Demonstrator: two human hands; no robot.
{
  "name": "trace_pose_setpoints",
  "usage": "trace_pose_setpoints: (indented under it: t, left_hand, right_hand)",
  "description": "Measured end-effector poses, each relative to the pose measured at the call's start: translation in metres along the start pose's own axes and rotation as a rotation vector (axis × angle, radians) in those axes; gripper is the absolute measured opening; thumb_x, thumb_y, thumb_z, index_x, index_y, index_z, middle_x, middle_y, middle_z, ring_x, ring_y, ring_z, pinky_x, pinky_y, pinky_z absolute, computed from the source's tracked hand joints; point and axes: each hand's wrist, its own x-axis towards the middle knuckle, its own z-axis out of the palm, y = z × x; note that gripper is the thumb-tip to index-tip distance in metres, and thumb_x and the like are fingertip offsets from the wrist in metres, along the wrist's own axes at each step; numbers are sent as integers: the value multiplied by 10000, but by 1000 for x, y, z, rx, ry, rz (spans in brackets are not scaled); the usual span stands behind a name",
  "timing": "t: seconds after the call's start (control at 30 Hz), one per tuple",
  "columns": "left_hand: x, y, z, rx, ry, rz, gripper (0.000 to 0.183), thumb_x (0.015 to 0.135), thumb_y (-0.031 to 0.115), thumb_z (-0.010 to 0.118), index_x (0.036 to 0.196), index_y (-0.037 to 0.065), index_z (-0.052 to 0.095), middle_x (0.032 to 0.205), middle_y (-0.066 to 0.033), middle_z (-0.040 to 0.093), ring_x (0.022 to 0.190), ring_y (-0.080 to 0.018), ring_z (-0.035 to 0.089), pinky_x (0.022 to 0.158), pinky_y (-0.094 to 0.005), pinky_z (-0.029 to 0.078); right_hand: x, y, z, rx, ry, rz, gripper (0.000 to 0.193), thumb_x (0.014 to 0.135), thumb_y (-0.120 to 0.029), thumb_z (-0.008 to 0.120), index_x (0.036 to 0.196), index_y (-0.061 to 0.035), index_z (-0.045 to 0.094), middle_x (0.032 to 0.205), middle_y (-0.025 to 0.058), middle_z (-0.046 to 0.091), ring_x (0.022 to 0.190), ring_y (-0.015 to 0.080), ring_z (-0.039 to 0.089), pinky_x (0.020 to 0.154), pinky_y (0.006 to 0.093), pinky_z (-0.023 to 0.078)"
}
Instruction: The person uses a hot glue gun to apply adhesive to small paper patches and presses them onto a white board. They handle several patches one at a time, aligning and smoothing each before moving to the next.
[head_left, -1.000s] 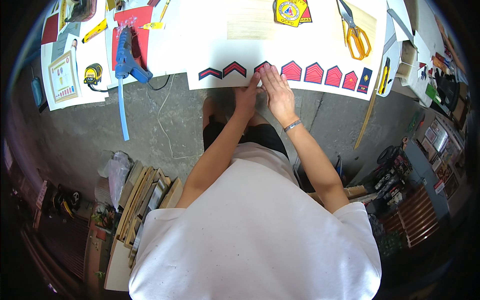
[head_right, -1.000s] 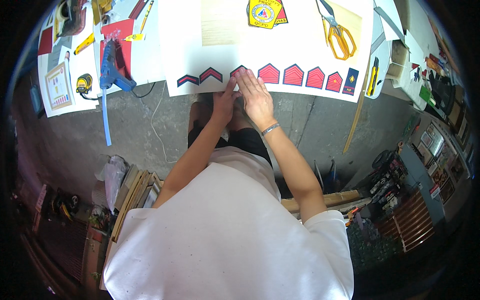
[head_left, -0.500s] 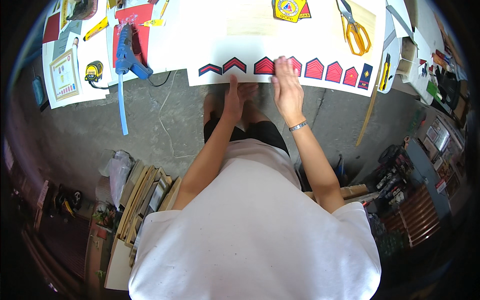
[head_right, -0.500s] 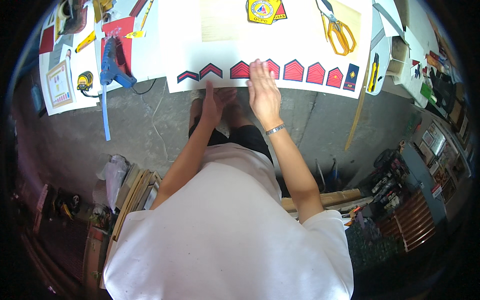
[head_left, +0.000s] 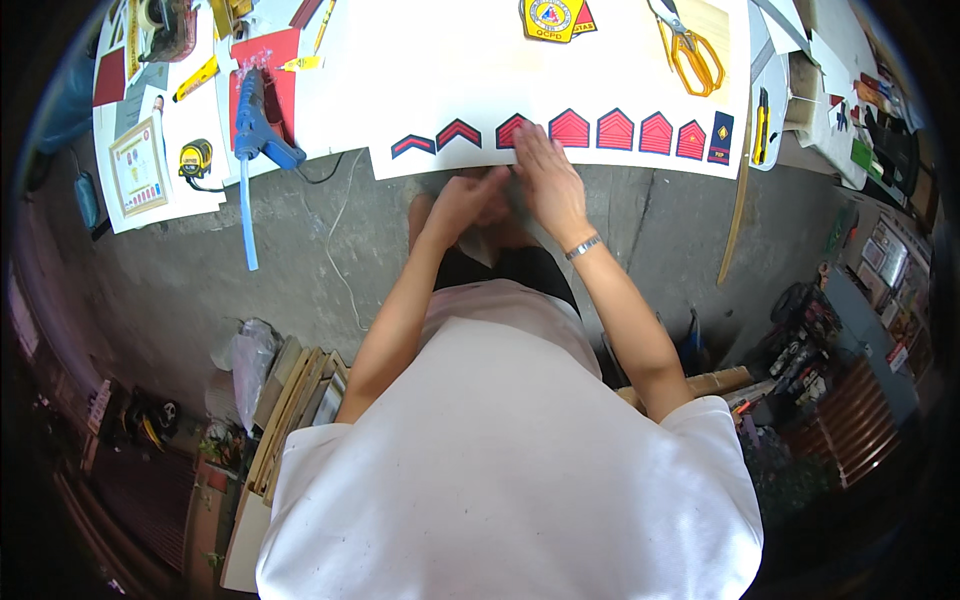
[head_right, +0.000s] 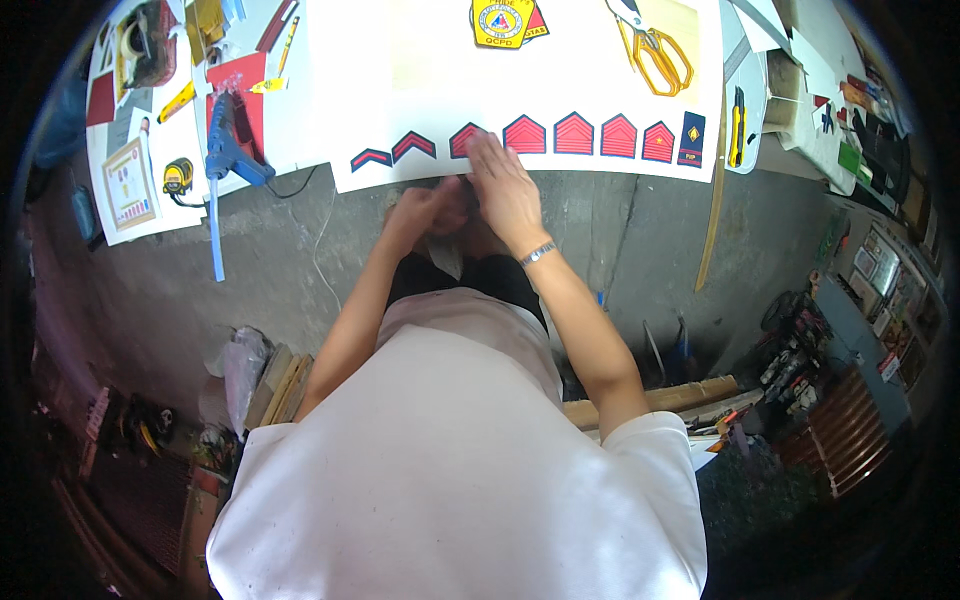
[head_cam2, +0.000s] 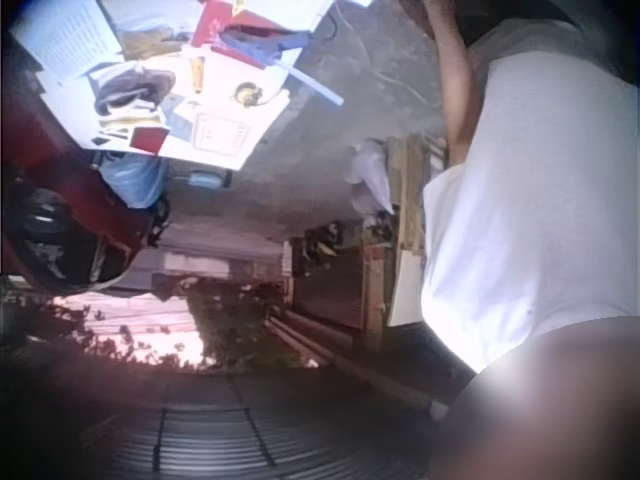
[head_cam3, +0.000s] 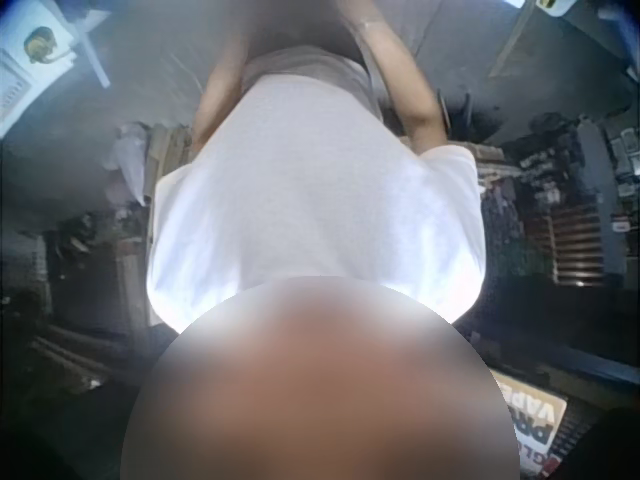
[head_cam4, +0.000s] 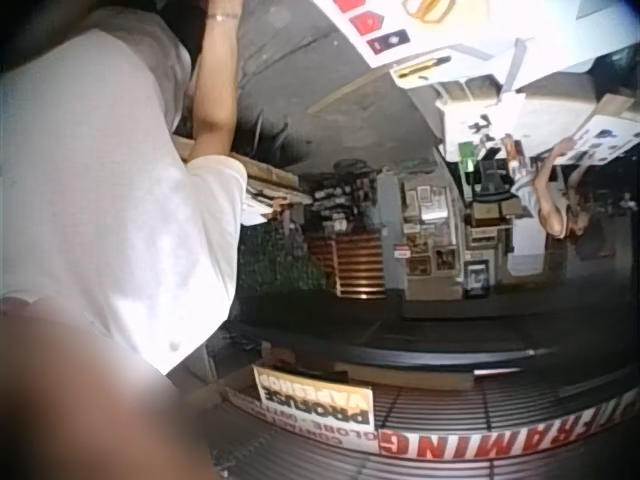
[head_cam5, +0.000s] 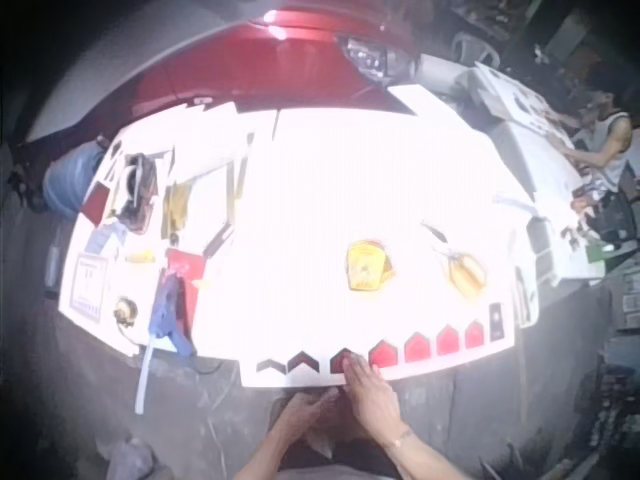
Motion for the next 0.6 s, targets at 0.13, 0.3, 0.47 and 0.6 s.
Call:
trace_pose_setpoints:
  t: [0.13, 0.3, 0.47, 0.6]
  left_hand:
    - [-23, 23, 0, 1005, 259, 466, 644, 862, 350, 769, 1375, 7, 584, 1373, -150, 623, 1254, -335, 604, 1055, -431, 481]
    - [21, 16, 16, 1673, 400, 906, 671, 955, 262, 577, 1542, -8, 397, 1653, -166, 325, 1529, -310, 309, 1229, -467, 275]
    - [44, -7, 14, 1860, 465, 943, 618, 989, 227, 470, 1541, -39, 387, 1649, -206, 318, 1533, -342, 300, 1231, -467, 275]
    - [44, -5, 11, 1844, 445, 979, 622, 966, 219, 491, 1520, -49, 399, 1615, -211, 366, 1512, -328, 339, 1226, -441, 297]
  right_hand:
    - [-8, 3, -12, -108, 109, 101, 528, 980, -208, 630, 1485, -104, 517, 1543, 78, 514, 1448, 274, 455, 1185, 438, 384]
    - [0, 9, 0, -132, 31, -11, 566, 966, -227, 660, 1501, -127, 506, 1569, 50, 487, 1451, 275, 450, 1171, 442, 398]
    - [-3, 17, 5, -228, 12, -51, 578, 944, -122, 611, 1511, -135, 499, 1596, 33, 455, 1473, 269, 419, 1185, 441, 381]
    - [-4, 17, 6, -228, 16, -48, 615, 911, -49, 557, 1517, -131, 494, 1603, 27, 450, 1492, 262, 395, 1202, 433, 354]
